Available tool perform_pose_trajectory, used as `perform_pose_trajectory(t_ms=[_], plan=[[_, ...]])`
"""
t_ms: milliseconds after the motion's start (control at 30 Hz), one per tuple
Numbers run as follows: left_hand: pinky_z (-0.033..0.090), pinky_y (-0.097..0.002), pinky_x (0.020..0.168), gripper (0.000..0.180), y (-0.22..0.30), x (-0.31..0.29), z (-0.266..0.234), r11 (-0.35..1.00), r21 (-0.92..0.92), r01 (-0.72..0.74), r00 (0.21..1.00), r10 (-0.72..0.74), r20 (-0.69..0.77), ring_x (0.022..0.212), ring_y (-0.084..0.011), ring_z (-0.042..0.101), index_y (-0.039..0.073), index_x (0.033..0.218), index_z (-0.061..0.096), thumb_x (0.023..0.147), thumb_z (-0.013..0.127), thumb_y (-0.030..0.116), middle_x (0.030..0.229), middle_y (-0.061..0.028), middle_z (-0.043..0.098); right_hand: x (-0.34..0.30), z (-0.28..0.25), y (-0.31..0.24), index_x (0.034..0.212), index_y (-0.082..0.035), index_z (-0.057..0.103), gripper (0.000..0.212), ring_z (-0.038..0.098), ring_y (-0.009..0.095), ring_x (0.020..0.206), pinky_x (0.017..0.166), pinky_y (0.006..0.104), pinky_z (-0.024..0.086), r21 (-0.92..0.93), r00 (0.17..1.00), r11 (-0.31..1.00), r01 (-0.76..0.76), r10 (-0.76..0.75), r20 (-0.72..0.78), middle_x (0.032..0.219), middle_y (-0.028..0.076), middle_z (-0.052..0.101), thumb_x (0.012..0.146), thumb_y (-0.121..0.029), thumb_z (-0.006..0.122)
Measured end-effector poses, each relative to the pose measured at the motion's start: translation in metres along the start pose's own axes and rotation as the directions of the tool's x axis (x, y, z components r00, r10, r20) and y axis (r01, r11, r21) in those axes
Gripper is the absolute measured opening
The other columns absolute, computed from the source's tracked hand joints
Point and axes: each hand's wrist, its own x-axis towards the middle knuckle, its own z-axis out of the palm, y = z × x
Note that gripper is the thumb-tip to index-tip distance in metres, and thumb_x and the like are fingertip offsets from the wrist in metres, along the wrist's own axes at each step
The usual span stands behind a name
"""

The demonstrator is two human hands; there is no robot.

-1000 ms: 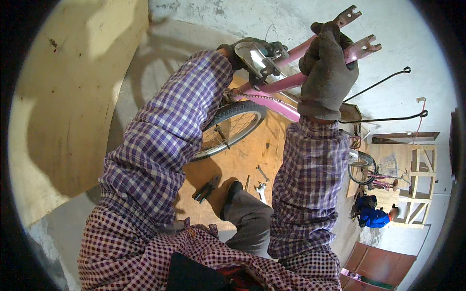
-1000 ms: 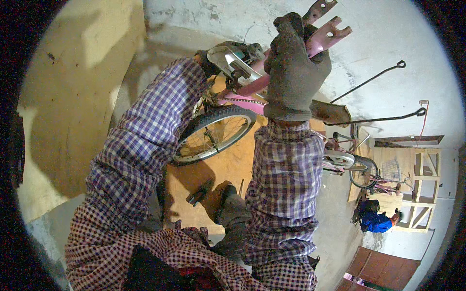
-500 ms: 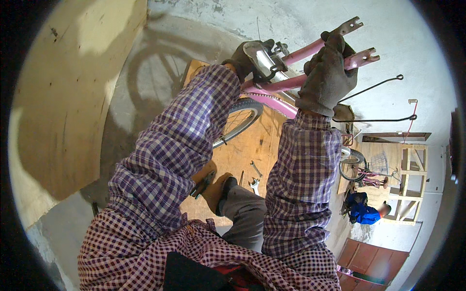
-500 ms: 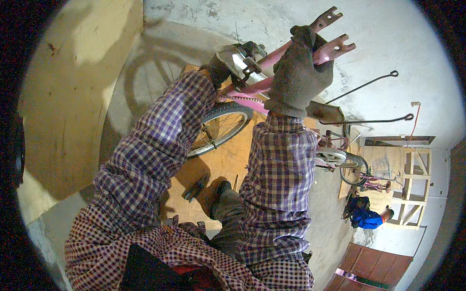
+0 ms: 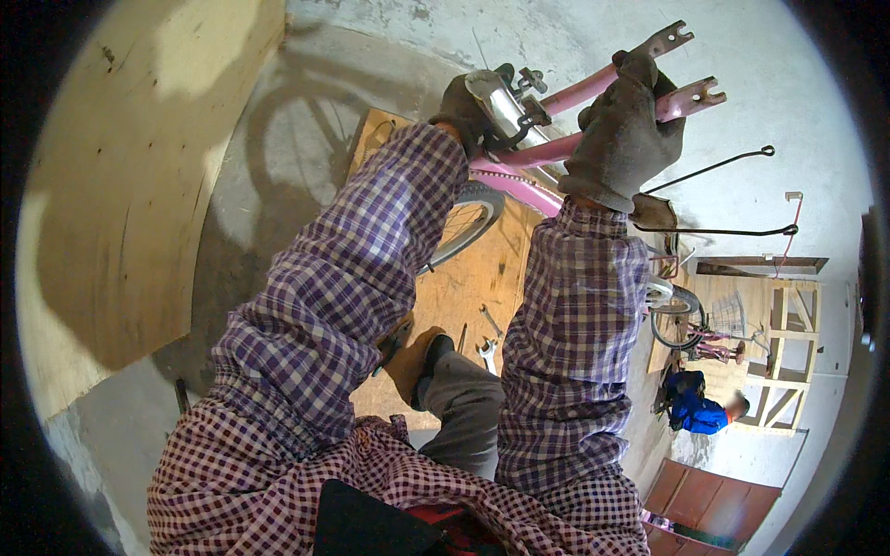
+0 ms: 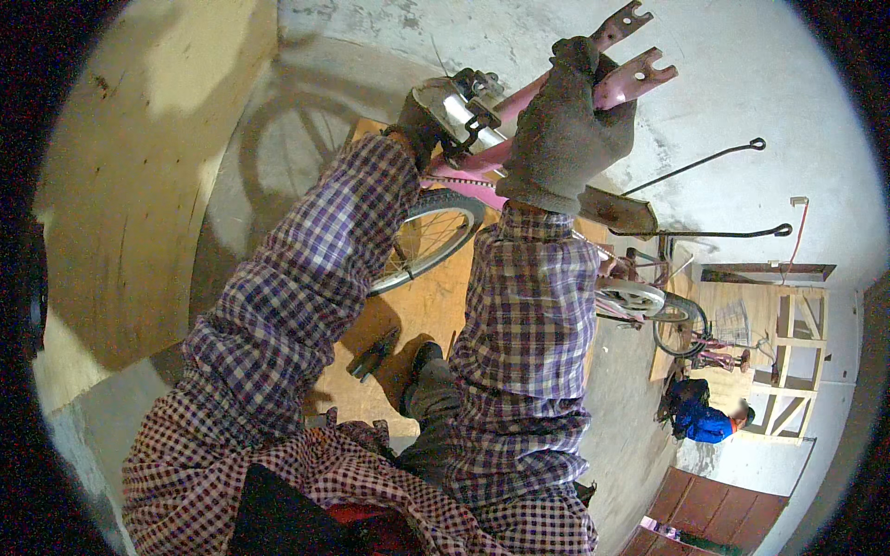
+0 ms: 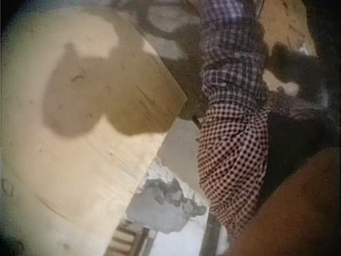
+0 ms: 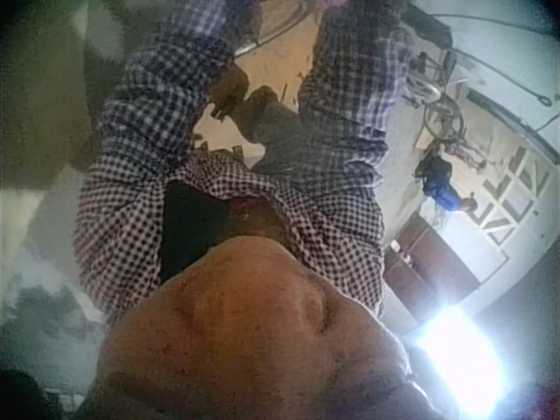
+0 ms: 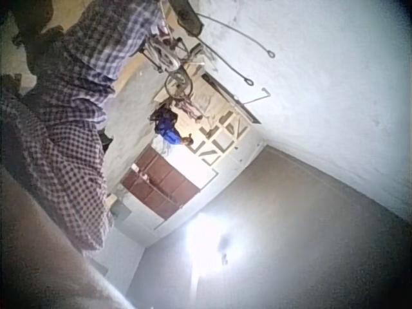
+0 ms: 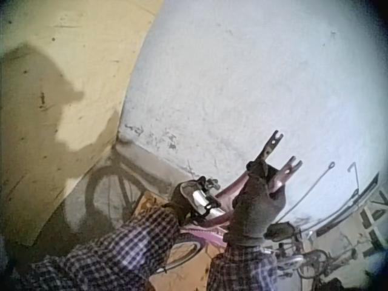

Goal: The person removes the front wheel from a pink bicycle, then reattaches it and secures it with a bolt and nut. They use a wrench to tighten the axle nut and spin the wheel to check alignment.

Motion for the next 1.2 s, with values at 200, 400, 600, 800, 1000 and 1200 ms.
perform_pose_trajectory(t_ms=[200, 400, 600, 800, 1000, 1200], plan=[[0.057, -0.0326, 0.075, 0.026, 0.022, -0.004, -0.01, 0.734, 0.458, -0.501, 0.865, 0.422, 0.27, 0.087, -0.0161, 0.069, 0.003, 0.11, 0.071, 0.095, 0.072, 0.025, 0.103, -0.0061, 0.074, -0.004, -0.008, -0.033, 0.093, 0.0, 0.073, 0.014, 0.06, 0.01, 0.068, 0.061, 0.0245, 0.045, 0.031, 0.997, 0.997, -0.073, 0.073, -0.001, 0.081, 0.002, 0.069, 0.089, -0.013, 0.074], [0.057, -0.0302, 0.087, 0.045, 0.014, 0.002, -0.01, 0.457, 0.618, -0.639, 0.766, 0.312, 0.561, 0.099, -0.0166, 0.07, 0.007, 0.125, 0.065, 0.084, 0.079, 0.019, 0.115, -0.0067, 0.072, -0.001, -0.012, -0.045, 0.095, 0.001, 0.071, 0.017, 0.06, 0.009, 0.07, 0.062, 0.0245, 0.045, 0.011, 0.994, 0.995, -0.104, 0.104, -0.016, 0.081, 0.002, 0.069, 0.087, -0.013, 0.074], [0.057, -0.03, 0.088, 0.044, -0.024, 0.044, -0.014, 1.0, 0.003, -0.029, 0.81, 0.022, 0.586, 0.1, -0.0152, 0.069, 0.006, 0.128, 0.064, 0.087, 0.075, 0.016, 0.115, -0.0061, 0.072, 0.004, -0.013, -0.033, 0.098, 0.0, 0.072, 0.021, 0.045, 0.007, 0.053, 0.05, 0.0241, 0.034, 0.0, 0.997, 0.997, -0.073, 0.073, -0.001, 0.068, -0.003, 0.054, 0.09, -0.02, 0.073], [0.057, -0.0324, 0.089, 0.036, 0.025, 0.026, -0.028, 0.998, -0.052, 0.041, 0.891, -0.013, 0.454, 0.104, -0.0211, 0.069, 0.004, 0.129, 0.063, 0.096, 0.067, 0.017, 0.117, -0.0096, 0.071, 0.005, -0.009, -0.029, 0.101, 0.0, 0.072, 0.018, 0.046, 0.007, 0.057, 0.053, 0.0234, 0.035, -0.013, 0.998, 0.998, -0.058, 0.058, 0.003, 0.072, -0.002, 0.056, 0.089, -0.014, 0.073], [0.053, -0.0352, 0.098, 0.04, 0.077, 0.02, -0.031, 0.912, -0.257, 0.318, 0.924, -0.239, 0.298, 0.114, -0.0205, 0.064, 0.002, 0.138, 0.056, 0.1, 0.06, 0.014, 0.131, -0.0122, 0.065, 0.0, 0.004, -0.032, 0.102, 0.001, 0.073, 0.018, 0.063, 0.012, 0.078, 0.067, 0.0256, 0.048, -0.025, 0.988, 0.988, -0.15, 0.149, -0.032, 0.09, 0.004, 0.071, 0.088, -0.009, 0.074], [0.055, -0.0338, 0.088, 0.027, 0.046, 0.041, -0.048, 0.999, -0.014, -0.042, 0.736, 0.04, 0.676, 0.101, -0.016, 0.066, 0.007, 0.122, 0.068, 0.097, 0.067, 0.018, 0.109, -0.0052, 0.07, -0.002, 0.014, -0.03, 0.102, -0.001, 0.072, 0.017, 0.058, 0.01, 0.069, 0.06, 0.024, 0.043, -0.01, 0.992, 0.992, -0.124, 0.124, -0.021, 0.084, 0.002, 0.066, 0.088, -0.009, 0.075]])
